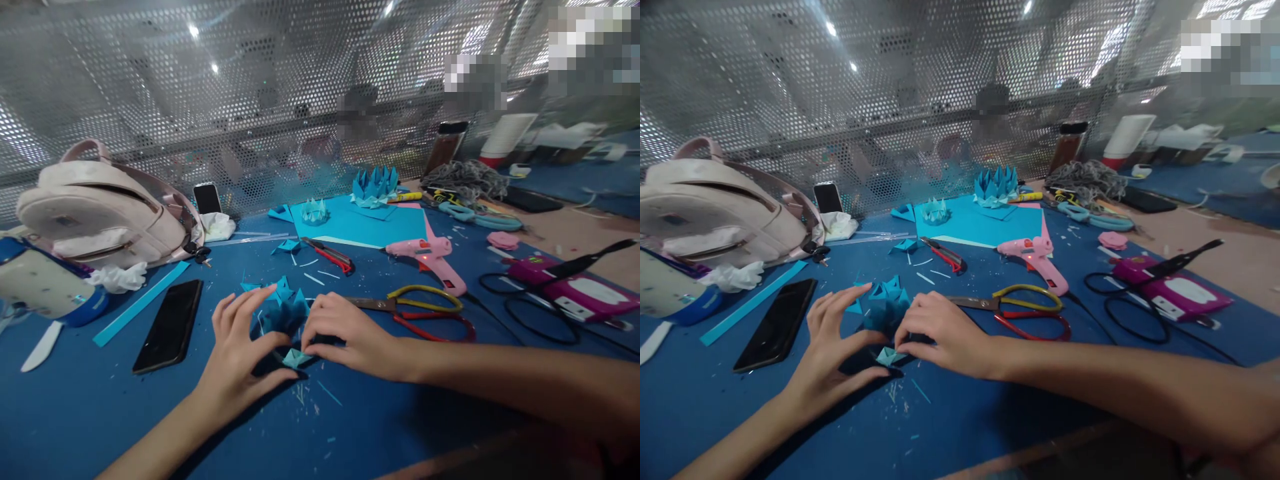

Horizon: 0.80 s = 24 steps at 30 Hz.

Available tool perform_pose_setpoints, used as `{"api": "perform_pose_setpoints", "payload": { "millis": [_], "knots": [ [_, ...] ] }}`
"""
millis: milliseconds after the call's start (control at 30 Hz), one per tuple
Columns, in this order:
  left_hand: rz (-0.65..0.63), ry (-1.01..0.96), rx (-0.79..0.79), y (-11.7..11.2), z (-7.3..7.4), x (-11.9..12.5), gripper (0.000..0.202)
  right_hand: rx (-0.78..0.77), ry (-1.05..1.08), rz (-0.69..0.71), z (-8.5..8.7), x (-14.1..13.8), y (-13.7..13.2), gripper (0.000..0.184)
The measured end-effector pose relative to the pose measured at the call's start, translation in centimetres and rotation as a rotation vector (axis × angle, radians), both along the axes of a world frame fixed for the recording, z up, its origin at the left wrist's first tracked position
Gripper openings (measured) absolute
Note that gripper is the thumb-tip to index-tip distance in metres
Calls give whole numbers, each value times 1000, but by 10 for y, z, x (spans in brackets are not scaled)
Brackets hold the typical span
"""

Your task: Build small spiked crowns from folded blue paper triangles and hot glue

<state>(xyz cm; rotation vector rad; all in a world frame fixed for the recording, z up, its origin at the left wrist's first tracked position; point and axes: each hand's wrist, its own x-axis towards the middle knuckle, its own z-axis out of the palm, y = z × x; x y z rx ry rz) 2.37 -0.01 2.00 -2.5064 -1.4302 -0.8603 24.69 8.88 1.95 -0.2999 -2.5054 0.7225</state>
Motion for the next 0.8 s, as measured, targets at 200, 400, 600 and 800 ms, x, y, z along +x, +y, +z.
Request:
{"api": "perform_pose_setpoints", "payload": {
  "millis": [200, 400, 600, 800],
  "knots": [
    [-4, 7, -53, -2, -2, 12, 11, 142, -47, 8, -3, -1, 0, 12],
    [14, -44, -103, -2, 0, 14, 15, 272, -51, 30, -5, -1, 0, 15],
    [-22, -41, -146, -4, 3, 18, 15, 378, -60, 1, -7, -3, -4, 15],
    [-54, -1, -163, -4, 7, 16, 15, 448, -34, 27, -10, -2, -6, 17]
  ]
}}
